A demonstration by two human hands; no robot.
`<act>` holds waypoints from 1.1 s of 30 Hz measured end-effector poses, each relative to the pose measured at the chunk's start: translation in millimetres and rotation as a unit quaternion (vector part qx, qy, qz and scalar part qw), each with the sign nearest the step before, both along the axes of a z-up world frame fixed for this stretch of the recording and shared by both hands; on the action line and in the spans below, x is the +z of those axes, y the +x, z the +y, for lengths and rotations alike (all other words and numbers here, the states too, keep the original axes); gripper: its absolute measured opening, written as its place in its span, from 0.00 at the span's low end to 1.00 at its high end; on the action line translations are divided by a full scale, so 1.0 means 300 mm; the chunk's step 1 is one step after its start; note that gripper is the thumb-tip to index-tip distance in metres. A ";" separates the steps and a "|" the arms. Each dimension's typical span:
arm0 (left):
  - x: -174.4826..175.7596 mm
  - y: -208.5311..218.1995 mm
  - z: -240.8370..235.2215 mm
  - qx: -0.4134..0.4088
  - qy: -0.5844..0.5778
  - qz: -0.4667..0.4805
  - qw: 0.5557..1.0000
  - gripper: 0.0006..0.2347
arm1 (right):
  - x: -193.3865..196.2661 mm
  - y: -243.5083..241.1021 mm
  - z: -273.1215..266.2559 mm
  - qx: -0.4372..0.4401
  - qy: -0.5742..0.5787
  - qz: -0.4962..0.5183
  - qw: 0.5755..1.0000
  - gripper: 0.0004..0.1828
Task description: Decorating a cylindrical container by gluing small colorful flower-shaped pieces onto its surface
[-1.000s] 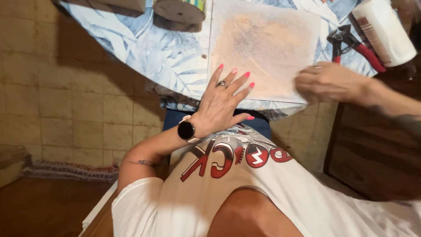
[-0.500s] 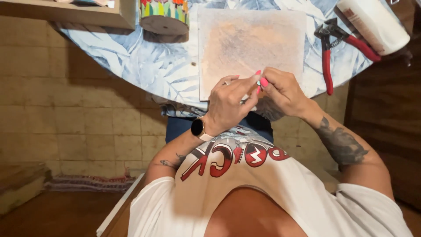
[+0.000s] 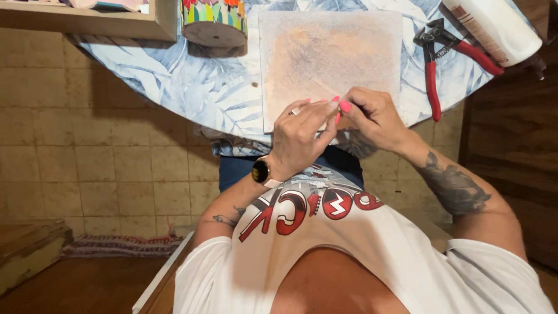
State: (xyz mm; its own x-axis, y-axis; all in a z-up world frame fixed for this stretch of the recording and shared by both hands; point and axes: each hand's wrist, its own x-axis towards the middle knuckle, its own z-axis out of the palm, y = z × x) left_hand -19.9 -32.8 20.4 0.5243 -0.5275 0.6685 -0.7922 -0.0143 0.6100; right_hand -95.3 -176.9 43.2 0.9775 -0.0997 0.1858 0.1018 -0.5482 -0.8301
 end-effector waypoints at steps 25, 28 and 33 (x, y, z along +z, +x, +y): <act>-0.080 0.084 0.145 -0.105 0.298 -0.045 0.948 0.26 | -0.176 -0.080 -0.179 0.162 -0.507 -0.103 0.840 0.06; -0.076 0.095 0.142 -0.114 0.308 -0.046 0.943 0.26 | -0.154 -0.065 -0.168 0.136 -0.559 -0.042 0.817 0.06; -0.072 0.093 0.146 -0.122 0.320 -0.055 0.938 0.27 | -0.213 0.336 -0.073 0.122 -0.490 -0.180 0.844 0.06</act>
